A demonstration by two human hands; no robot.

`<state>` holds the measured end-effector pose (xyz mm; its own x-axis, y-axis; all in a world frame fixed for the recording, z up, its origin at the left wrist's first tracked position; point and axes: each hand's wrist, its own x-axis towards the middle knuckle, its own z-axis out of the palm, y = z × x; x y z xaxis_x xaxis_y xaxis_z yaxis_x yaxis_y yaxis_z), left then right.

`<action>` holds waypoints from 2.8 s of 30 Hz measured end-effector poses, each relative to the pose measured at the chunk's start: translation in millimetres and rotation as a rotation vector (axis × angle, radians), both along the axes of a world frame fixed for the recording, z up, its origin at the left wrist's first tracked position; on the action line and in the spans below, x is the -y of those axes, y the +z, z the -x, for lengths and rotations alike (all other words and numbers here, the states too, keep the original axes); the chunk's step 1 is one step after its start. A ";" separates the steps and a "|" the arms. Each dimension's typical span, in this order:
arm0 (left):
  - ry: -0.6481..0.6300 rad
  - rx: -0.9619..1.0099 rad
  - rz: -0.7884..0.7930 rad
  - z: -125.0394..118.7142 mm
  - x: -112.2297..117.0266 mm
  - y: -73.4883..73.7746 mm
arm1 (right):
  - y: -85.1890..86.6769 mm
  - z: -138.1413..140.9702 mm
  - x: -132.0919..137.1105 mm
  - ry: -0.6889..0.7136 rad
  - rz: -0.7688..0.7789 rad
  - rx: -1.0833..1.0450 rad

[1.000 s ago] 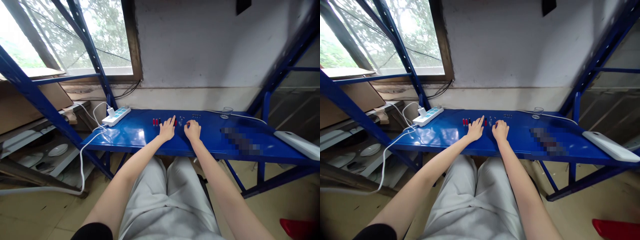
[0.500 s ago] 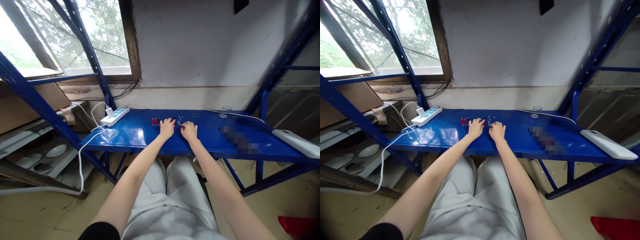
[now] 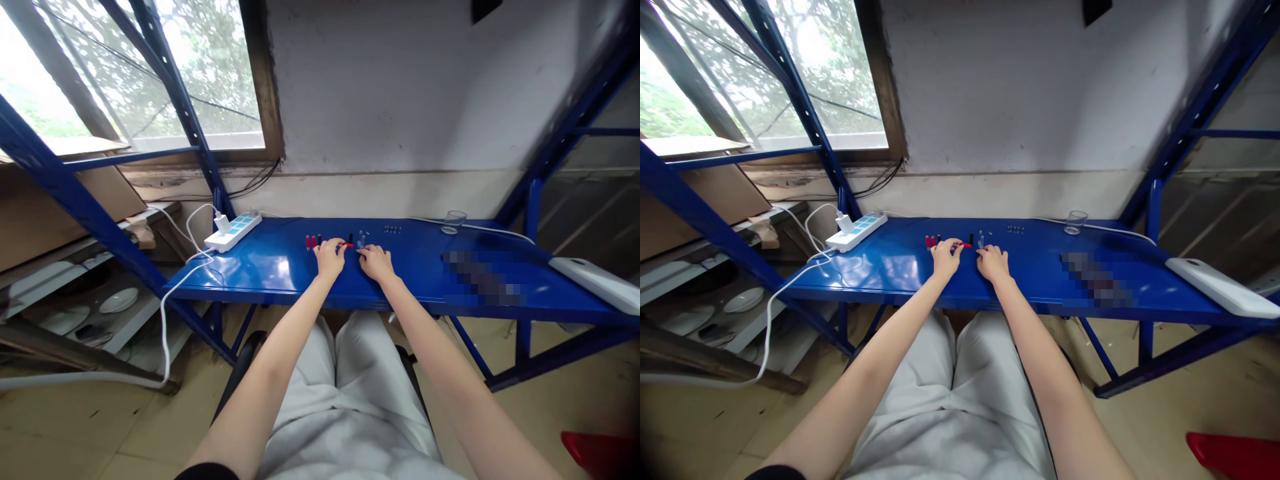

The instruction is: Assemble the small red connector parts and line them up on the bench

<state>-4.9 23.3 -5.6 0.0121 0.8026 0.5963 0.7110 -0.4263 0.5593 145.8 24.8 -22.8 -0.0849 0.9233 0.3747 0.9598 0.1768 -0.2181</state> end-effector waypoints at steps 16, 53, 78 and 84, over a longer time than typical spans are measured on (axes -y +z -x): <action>0.003 0.233 0.059 3.8 -0.2 0.0 | -5.5 -4.8 -11.0 0.052 0.064 -0.034; -0.206 0.361 0.120 6.7 -10.4 -10.6 | -3.1 -5.1 -12.2 0.426 -0.114 -0.918; -0.239 -0.158 -0.068 -8.1 4.0 -2.7 | -2.9 -8.1 -8.6 0.206 -0.074 -0.736; -0.286 -0.356 -0.132 -4.4 -6.5 27.7 | -4.7 -7.5 -8.5 0.268 -0.120 -0.800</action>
<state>-0.5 29.8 22.2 0.4440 0.6549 0.6115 0.6921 -0.6841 0.2301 153.3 33.3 -27.5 0.0376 0.8599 0.5091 0.4469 0.4411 -0.7782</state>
